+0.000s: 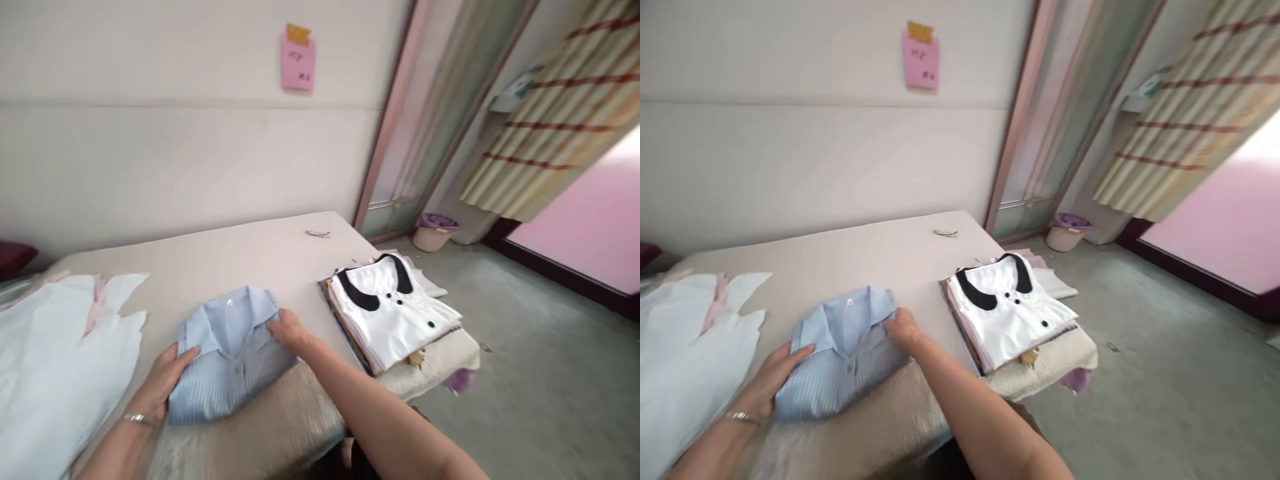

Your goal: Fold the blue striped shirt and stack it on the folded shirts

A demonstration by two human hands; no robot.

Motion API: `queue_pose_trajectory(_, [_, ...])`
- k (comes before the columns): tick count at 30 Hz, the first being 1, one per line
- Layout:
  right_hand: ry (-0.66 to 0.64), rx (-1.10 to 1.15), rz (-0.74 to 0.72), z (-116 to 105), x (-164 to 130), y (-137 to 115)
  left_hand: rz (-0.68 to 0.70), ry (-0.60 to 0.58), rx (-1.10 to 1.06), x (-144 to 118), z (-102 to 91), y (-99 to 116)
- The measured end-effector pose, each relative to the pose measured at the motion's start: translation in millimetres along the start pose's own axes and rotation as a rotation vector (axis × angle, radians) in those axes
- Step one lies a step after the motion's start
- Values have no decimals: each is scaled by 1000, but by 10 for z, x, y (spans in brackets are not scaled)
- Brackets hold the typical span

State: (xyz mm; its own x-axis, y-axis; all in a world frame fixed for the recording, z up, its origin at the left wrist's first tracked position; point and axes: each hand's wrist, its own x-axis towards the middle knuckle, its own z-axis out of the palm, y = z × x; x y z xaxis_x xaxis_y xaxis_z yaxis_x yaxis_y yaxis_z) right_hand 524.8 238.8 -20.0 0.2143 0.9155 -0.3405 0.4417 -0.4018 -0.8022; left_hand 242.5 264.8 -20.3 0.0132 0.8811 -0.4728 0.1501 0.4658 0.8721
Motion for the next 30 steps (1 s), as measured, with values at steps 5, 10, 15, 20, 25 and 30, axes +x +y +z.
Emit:
queue_pose_trajectory(5, [72, -135, -171, -633, -375, -144, 31, -35, -74, -403, 432, 283])
queue_pose_trajectory(10, [162, -172, -329, -1826, -804, -195, 276, -138, -118, -967, 1343, 914])
queue_pose_trajectory(15, [311, -182, -491, -3270, -973, -48, 481, -256, -269, -1169, 2479, 1405])
queue_pose_trajectory(20, [374, -398, -211, -3904, -819, 721, 396, -256, -211, -818, 3545, 954])
queue_pose_trajectory(25, [362, -490, 34, -3671, -555, 1599, 500, -198, 162, -673, 3887, 286])
queue_pose_trajectory(30, [384, -527, 58, -3587, -450, 1852, 580, -280, 240, -904, 3699, 156])
